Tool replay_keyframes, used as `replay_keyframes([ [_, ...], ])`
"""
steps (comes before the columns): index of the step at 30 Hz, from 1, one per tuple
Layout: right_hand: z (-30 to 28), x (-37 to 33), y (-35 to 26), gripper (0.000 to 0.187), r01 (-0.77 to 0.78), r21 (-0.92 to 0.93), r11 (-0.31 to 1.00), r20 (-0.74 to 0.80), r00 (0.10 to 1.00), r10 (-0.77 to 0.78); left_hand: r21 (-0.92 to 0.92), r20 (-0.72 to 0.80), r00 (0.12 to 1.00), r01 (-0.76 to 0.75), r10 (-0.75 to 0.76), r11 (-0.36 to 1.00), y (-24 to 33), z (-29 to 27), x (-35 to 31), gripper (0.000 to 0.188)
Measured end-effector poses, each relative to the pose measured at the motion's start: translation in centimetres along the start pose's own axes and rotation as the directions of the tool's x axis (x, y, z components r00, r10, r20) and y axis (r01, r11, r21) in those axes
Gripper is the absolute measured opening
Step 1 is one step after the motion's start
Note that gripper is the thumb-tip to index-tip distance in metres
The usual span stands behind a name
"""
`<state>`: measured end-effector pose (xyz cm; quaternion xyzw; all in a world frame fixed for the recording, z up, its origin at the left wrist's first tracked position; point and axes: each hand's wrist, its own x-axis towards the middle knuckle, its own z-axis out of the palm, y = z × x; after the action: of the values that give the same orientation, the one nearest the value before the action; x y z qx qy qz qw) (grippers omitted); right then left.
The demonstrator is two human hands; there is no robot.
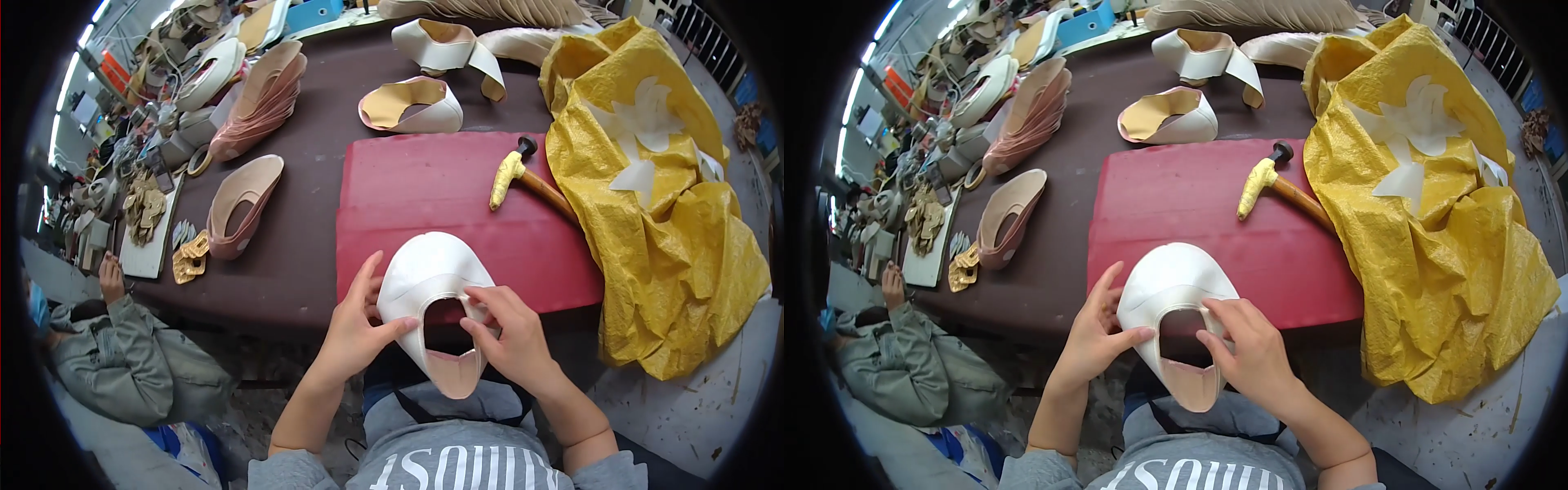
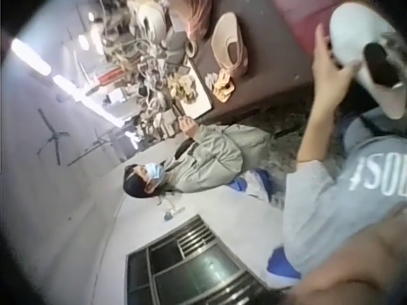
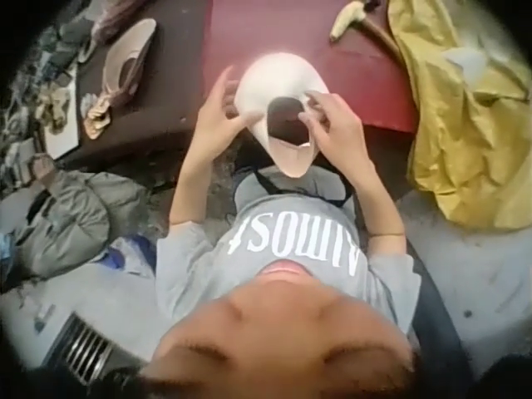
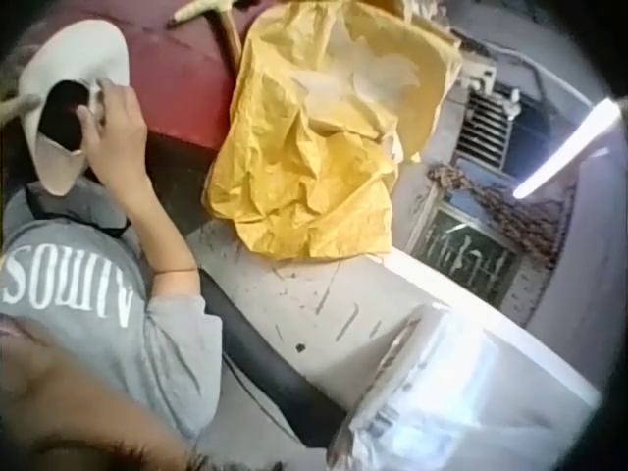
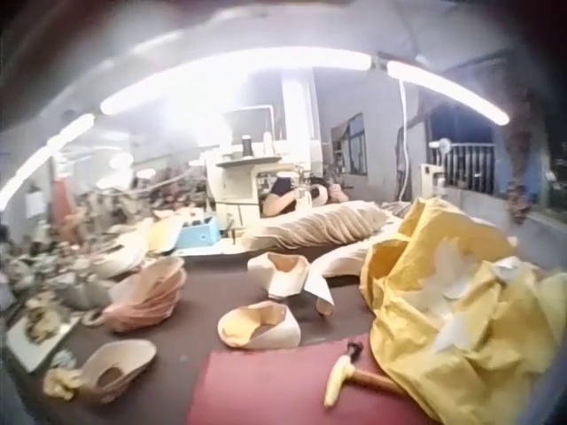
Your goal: Assembling and shaping the upper components of a shoe by hand and using a hammer.
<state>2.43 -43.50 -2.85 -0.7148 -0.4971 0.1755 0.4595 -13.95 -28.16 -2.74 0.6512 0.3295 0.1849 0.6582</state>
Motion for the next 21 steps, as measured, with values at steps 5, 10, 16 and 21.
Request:
replay_keyframes([
  [5,-0.2,-2.0,-0.9,0.035,0.058,0.232,0.971,-0.072,0.997,-0.042,-0.164,-0.225,0.953,-0.243,0.204,0.956,1.7,1.3,-3.9,0.074],
  [10,-1.1,-1.5,-5.1,0.029,-0.062,0.790,0.610,-0.018,0.992,0.124,0.838,0.224,0.449,-0.542,0.865,0.064,4.6,1.7,-6.2,0.064],
  [16,-0.3,0.6,0.2,0.029,-0.278,0.619,0.735,0.102,0.956,0.275,0.821,0.403,0.647,-0.568,0.647,0.057,0.3,6.3,-7.0,0.041],
  [21,-0.2,0.5,3.4,0.027,-0.159,0.687,0.709,-0.106,0.944,0.314,0.841,-0.074,0.772,-0.292,0.631,0.456,-5.1,3.8,-8.7,0.047],
])
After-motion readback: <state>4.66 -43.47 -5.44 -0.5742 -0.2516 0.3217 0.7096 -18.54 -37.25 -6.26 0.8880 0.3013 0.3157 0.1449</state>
